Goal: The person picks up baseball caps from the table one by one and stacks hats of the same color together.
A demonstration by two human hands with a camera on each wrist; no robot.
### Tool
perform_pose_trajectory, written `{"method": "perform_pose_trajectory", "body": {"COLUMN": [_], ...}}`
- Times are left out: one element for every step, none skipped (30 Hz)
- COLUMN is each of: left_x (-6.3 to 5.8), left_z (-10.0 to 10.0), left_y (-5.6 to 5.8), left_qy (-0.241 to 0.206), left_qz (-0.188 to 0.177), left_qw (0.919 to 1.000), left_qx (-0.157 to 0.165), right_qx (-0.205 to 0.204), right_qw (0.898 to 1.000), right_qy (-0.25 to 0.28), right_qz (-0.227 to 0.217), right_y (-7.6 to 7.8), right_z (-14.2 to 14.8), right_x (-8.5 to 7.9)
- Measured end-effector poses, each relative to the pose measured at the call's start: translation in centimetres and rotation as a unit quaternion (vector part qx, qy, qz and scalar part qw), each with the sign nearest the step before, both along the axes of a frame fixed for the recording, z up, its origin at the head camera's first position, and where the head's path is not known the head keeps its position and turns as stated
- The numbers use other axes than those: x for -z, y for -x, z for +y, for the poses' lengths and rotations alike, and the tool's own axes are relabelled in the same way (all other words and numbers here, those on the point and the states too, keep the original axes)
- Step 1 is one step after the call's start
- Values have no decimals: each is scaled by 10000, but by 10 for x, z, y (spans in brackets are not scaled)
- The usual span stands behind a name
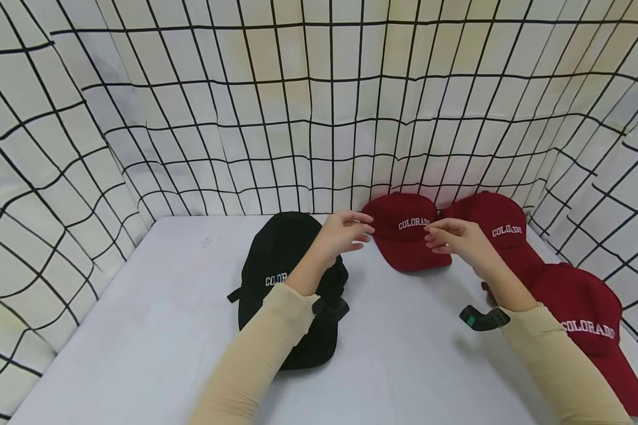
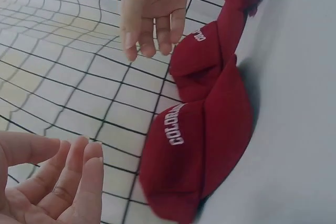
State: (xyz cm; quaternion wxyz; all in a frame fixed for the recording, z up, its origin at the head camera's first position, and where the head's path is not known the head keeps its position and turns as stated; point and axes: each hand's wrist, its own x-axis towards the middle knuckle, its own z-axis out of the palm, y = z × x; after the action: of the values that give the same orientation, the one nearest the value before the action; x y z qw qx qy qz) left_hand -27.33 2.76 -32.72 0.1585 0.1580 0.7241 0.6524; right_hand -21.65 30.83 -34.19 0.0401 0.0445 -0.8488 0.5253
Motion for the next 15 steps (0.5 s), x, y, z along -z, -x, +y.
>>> {"method": "perform_pose_trajectory", "body": {"left_x": [3, 5, 8, 11, 13, 16, 19, 22, 24, 27, 29, 31, 34, 37, 39], "left_z": [5, 10, 14, 19, 24, 28, 32, 36, 40, 44, 48, 51, 54, 56, 59], "left_y": [1, 2, 4, 5, 6, 8, 9, 10, 12, 13, 14, 15, 16, 16, 17], "left_qy": [-55, -126, -170, -234, -283, -328, -371, -414, -457, -509, -564, -632, -690, -723, -770], "left_qz": [-95, -219, -320, -411, -482, -552, -619, -679, -734, -804, -885, -971, -1046, -1104, -1157], "left_qw": [9999, 9996, 9992, 9987, 9981, 9975, 9968, 9960, 9951, 9939, 9925, 9906, 9887, 9871, 9852], "left_qx": [-62, -93, -144, -199, -243, -288, -340, -396, -472, -553, -635, -721, -818, -909, -1004], "right_qx": [74, 132, 178, 212, 236, 270, 304, 350, 396, 446, 492, 541, 592, 639, 683], "right_qw": [10000, 9998, 9997, 9995, 9993, 9991, 9988, 9984, 9981, 9976, 9973, 9969, 9966, 9963, 9960], "right_qy": [56, 115, 167, 224, 276, 326, 375, 422, 457, 491, 516, 525, 527, 519, 501], "right_qz": [-15, -27, -37, -47, -59, -81, -96, -117, -146, -176, -202, -223, -245, -263, -280], "right_y": [1, 3, 5, 6, 9, 11, 13, 16, 18, 20, 22, 24, 26, 28, 29], "right_z": [3, 6, 8, 11, 13, 16, 18, 20, 22, 24, 25, 26, 27, 28, 29], "right_x": [2, 4, 6, 9, 11, 14, 16, 19, 22, 24, 27, 28, 30, 32, 34]}}
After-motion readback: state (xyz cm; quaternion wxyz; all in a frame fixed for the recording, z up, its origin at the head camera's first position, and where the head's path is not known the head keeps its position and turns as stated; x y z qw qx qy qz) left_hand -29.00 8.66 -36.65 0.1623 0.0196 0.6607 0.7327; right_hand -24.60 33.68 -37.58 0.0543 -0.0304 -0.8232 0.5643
